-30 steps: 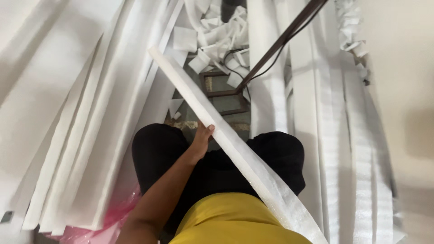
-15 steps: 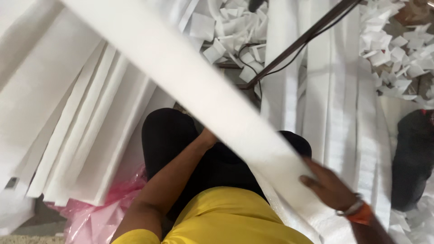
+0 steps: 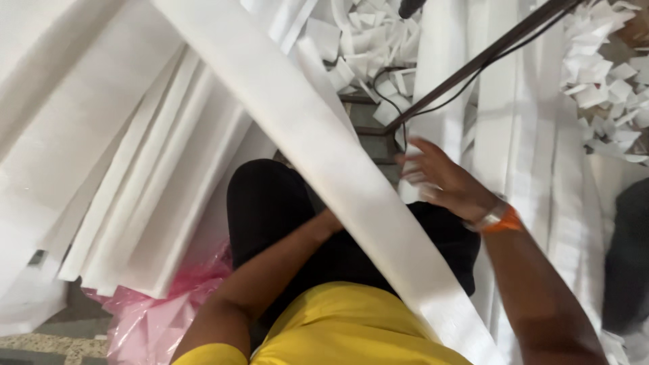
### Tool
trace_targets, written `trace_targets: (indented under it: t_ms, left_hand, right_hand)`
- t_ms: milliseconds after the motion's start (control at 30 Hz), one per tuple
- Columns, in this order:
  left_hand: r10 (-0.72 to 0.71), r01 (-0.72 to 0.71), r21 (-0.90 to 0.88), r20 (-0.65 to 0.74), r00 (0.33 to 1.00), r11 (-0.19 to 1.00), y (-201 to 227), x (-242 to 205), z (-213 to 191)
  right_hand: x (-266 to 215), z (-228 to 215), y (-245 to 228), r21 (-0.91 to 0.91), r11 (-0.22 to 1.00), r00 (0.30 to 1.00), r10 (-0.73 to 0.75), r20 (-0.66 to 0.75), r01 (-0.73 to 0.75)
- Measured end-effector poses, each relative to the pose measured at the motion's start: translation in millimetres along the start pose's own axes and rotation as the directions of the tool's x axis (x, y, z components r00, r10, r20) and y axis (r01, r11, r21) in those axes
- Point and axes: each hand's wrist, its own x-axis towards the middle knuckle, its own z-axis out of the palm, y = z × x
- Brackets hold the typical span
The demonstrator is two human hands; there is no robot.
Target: The person sits on the floor and uses a hot wire cutter to slice long strips from white foam sheets. They hold the foam with both hands, guide it through the cutter, and place the cut pieces aside.
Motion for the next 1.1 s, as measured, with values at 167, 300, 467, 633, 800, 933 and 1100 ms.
trace_targets:
  t_ms: [167, 300, 467, 633, 800, 933, 1100]
  left_hand:
    - [0.107, -0.107, 0.001, -0.02, 0.994, 0.994, -25.9, -39.1, 48.2]
    - [0.15, -0.15, 0.011, -0.044, 0.988, 0.989, -26.3, -55.2, 43.3]
    - [0.174, -0.171, 0.029, -0.182, 0.968, 0.985, -24.1, -57.3, 18.1]
    - [0.23, -0.224, 0.053, -0.299, 0.926, 0.973, -7.5, -48.3, -4.7]
    - [0.111, -0.082, 0.107, -0.299, 0.948, 0.991, 20.4, -22.2, -37.8]
    - [0.142, -0.356, -0.316, -0.539, 0.83, 0.879, 92.4, 3.8, -129.0]
    - [0.285, -0.315, 0.043, -0.554, 0.782, 0.948, 145.1, 18.4, -142.0]
  right_hand:
    - [119.2, 86.0, -74.9, -0.594, 0.803, 0.998, -0.063, -0.025, 0.036]
    - [150.7, 131.4, -80.1, -0.706, 0.706, 0.98, 0.173, 0.097, -0.054]
    - [105.8, 75.4, -56.1, -0.496, 0.866, 0.989, 0.021, 0.143, 0.054]
    - [28.9, 19.4, -37.8, -0.461, 0.856, 0.966, 0.151, -0.211, -0.234]
    - [0.2, 39.5, 7.4, -0.124, 0.975, 0.963, 0.155, -0.219, -0.185]
    - [-3.5, 44.3, 19.4, -0.177, 0.965, 0.968, 0.158, -0.195, -0.194]
    - [-12.3, 36.2, 6.0, -0.295, 0.924, 0.963, 0.196, -0.186, -0.245]
